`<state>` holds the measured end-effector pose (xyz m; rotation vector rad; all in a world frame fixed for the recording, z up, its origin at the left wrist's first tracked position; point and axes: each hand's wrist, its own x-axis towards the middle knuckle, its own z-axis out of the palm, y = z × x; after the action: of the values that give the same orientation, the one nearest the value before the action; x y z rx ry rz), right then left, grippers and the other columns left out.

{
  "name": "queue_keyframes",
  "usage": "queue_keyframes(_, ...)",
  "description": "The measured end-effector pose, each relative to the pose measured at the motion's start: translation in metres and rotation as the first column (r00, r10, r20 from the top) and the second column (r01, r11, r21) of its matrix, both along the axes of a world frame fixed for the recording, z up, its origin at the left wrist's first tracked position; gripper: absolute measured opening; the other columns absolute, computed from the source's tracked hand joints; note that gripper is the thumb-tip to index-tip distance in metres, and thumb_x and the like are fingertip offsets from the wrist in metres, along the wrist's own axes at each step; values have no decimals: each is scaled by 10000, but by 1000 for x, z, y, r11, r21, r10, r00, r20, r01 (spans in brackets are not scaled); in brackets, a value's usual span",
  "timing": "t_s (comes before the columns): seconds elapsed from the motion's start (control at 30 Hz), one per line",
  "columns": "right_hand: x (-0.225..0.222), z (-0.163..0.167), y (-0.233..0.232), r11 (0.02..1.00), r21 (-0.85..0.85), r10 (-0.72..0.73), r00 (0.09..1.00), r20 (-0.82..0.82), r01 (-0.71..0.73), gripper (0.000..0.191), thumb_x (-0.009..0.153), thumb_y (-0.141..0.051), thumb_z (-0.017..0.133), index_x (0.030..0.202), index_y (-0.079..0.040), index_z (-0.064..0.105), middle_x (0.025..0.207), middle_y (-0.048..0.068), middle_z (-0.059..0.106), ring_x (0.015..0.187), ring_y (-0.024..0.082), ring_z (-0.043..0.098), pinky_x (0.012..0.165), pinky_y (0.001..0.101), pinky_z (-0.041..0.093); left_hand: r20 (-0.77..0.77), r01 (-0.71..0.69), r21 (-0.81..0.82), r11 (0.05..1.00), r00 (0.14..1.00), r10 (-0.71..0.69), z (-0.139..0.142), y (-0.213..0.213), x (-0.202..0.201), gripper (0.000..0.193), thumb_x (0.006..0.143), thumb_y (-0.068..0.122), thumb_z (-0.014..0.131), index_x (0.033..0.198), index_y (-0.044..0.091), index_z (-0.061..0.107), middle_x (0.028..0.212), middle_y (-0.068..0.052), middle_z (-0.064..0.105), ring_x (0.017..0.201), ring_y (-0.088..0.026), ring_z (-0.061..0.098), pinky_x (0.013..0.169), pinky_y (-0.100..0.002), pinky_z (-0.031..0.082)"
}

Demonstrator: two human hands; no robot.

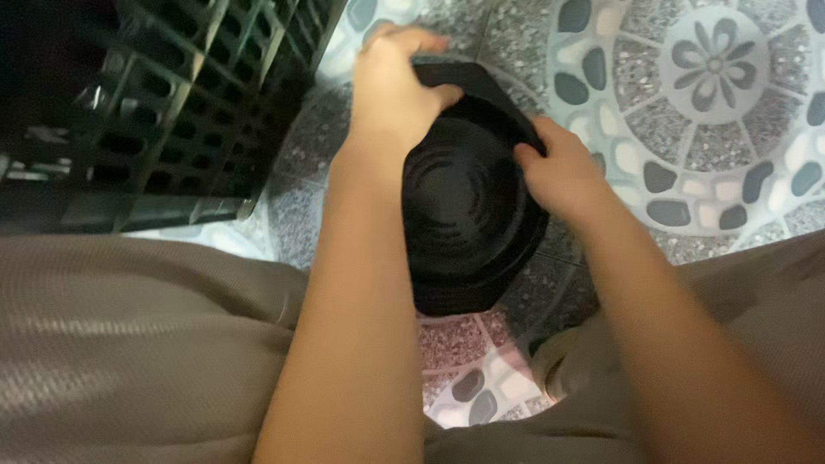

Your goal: The person sits on the floor and places black plastic trays into a green crate. Then the person stands and wipes a wooden countertop and a gas stove with a cloth.

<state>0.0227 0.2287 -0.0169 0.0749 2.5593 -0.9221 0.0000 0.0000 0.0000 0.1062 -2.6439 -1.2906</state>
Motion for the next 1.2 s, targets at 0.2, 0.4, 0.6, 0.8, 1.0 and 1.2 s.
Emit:
queue_keyframes(0.2,3,11,-8,994,-48,-94,991,96,99,427,947,-258,631,1320,-51,623,1251,168,709,1153,313,679,994,445,501,504,-437,67,897,790,348,-9,-23,23,760,787,636,732,1297,76,675,1374,-177,662,1286,-320,635,1102,-409,472)
queue_keyframes(0.4,12,9,-7,398,-323,-385,476,791,859,888,977,-731,286,1423,-5,536,1438,179,625,1274,325,610,1051,490,450,860,-709,306,635,492,134,-36,-52,43,988,885,799,367,1571,88,334,1614,-181,308,1461,-356,342,1161,-521,318)
queue_keyframes(0.6,14,-2,-17,353,-551,-238,642,729,756,669,967,-552,357,1395,-102,607,1394,114,667,1252,304,648,1031,478,544,639,-684,719,-127,721,-267,-49,-40,93,806,945,619,423,1479,23,526,1526,-176,562,1342,-365,568,1082,-496,463)
queue_keyframes(0.8,3,14,-30,427,-448,-271,584,766,786,582,979,-498,471,1333,-67,638,1314,139,661,1188,284,632,1000,467,532,699,-713,701,-27,693,-177,-47,-40,98,690,964,541,429,1448,67,562,1464,-126,612,1294,-294,596,1048,-442,475)
queue_keyframes(1.0,-11,7,-30,501,-441,-247,611,752,745,553,963,-468,487,1302,-60,646,1294,133,676,1174,273,654,978,451,570,632,-644,763,-54,761,-149,-55,-42,102,636,1002,473,419,1444,34,548,1436,-122,633,1248,-280,632,1029,-423,505)
queue_keyframes(1.2,-15,-24,-24,489,-425,-499,644,580,762,583,964,-416,457,1386,-49,622,1317,119,710,1103,250,702,937,402,575,765,-764,642,64,644,20,-46,-47,89,636,940,439,541,1362,-33,593,1327,-204,699,1142,-333,710,950,-452,573)
